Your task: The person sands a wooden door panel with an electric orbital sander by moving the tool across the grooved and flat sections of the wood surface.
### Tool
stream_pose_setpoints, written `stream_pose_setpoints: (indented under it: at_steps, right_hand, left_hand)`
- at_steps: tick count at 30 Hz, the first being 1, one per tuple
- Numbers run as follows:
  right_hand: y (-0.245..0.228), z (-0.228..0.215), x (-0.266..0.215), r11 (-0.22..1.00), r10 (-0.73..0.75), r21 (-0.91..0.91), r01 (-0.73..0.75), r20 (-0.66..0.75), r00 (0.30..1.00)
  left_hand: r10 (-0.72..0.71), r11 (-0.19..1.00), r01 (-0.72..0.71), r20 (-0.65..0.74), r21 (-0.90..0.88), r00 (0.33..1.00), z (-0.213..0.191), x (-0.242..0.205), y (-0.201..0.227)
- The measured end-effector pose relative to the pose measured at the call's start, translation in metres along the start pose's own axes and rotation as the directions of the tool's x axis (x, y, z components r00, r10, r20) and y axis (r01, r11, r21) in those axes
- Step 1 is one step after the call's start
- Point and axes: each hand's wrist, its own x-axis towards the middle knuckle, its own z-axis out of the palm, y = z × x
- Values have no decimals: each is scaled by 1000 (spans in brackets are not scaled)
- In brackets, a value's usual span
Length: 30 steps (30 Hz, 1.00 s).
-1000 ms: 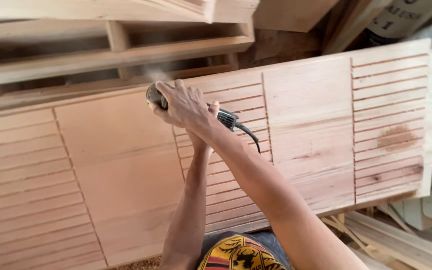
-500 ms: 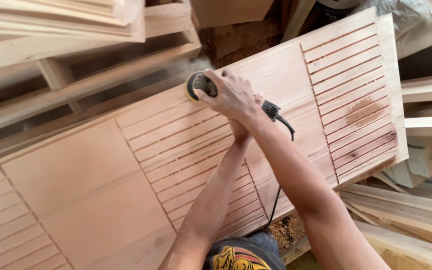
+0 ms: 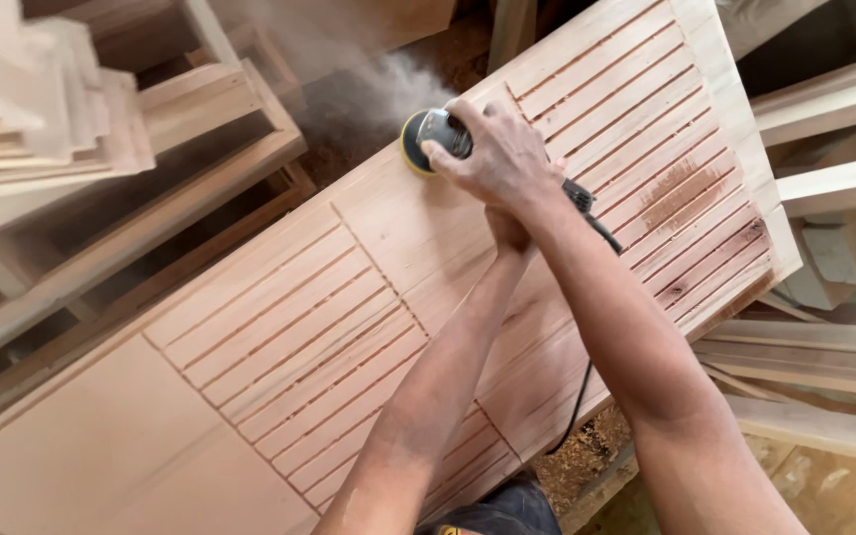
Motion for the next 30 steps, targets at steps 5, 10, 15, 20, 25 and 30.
stream_pose_setpoints:
  at_steps: [5,10,15,20,25,30]
  right_hand:
    - [37,-17,22,990,143,3,-144,24,989]
    - [74,-30,31,993,113,-35,-116,-96,989]
    - [102,-35,39,986,164,34,-161,-102,981]
    - [127,-32,42,986,162,74,-151,-178,971]
    - [113,-29,36,968,229,112,-222,-53,972]
    - [63,-14,27,999,37,-25,-38,-31,999]
  left_hand:
    - [20,999,-23,88,41,996,44,20,-6]
    - [65,997,-71,153,36,986,72,37,12]
    - [118,992,-127,213,26,970,88,48,25]
    - [149,984,-175,352,42,924,91,57,34]
    - [162,981,-190,375,37,912,70,41,24]
    - [112,991,-123,195,48,974,35,19,-5]
